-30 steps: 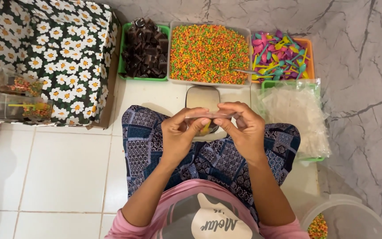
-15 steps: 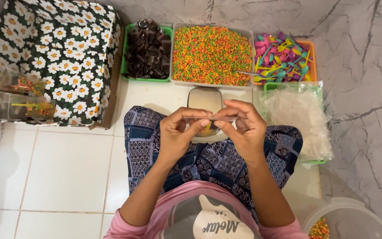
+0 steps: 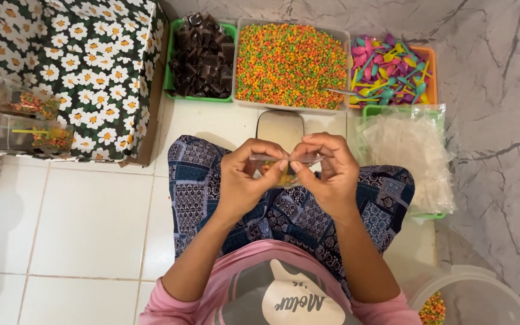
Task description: The person is manually filling small plastic bags with colorful candies using a spoon, weighing each bag on a digital scale, and then placing the filled bags into a larger storage box.
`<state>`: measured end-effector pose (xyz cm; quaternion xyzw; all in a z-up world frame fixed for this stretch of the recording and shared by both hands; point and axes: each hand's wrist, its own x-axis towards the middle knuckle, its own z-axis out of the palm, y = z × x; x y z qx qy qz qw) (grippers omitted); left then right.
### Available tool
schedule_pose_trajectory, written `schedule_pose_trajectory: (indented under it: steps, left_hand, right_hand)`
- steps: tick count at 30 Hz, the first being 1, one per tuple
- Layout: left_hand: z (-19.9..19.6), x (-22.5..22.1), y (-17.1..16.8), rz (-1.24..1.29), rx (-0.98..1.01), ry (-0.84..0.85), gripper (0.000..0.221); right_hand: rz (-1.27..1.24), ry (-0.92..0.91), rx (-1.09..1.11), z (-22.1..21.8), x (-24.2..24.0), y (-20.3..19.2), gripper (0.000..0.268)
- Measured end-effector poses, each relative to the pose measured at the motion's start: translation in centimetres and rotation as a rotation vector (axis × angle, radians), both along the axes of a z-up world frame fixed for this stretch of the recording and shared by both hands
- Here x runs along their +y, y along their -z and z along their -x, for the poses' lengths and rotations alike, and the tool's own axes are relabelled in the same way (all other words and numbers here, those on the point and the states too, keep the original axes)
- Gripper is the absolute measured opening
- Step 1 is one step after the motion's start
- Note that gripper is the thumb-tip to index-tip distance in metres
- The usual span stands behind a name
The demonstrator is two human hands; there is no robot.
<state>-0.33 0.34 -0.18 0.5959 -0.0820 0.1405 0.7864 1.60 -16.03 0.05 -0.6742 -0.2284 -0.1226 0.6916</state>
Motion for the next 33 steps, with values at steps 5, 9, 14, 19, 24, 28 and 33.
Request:
schedule_pose_trajectory:
  steps: [5,9,14,19,24,28,33]
  left_hand:
    - [0.0,-0.2,0.9,-0.019,-0.016,-0.017,0.014]
    - [0.0,0.1,1.0,-0.034,0.055,0.012,0.016]
    - [-1.8,2.0,3.0,-0.112,0.046,-0.009,0.015]
    - [-2.8,5.1,5.9,-0.106,0.103,-0.209,0.015]
    - [-3.0,10.8,6.6,-0.161,0.308,-0.254,0.016]
    - [-3.4,16.7,8.9,-0.222,0.412,-0.446,0.017]
    - [-3.8,25.9,10.6,-0.373,0.346,-0.758,0.011]
  right_hand:
    - [0.024,-0.010,0.008,0.1,0.2,-0.1,0.041]
    - [0.041,0.024,0.029,-0.6,-0.2,0.7,0.043]
    - [0.048,0.029,0.058,-2.9,-1.5,2.4,0.055]
    - [0.106,0.074,0.163,-7.2,-5.3,9.3,0.055]
    - [0.540,0.340,0.316,-7.9,-14.5,24.7,0.030]
    - [0.551,0.341,0.544,-7.8,-16.9,29.3,0.028]
    - [0.639,0.267,0.530,-8.4,-16.1,31.2,0.030]
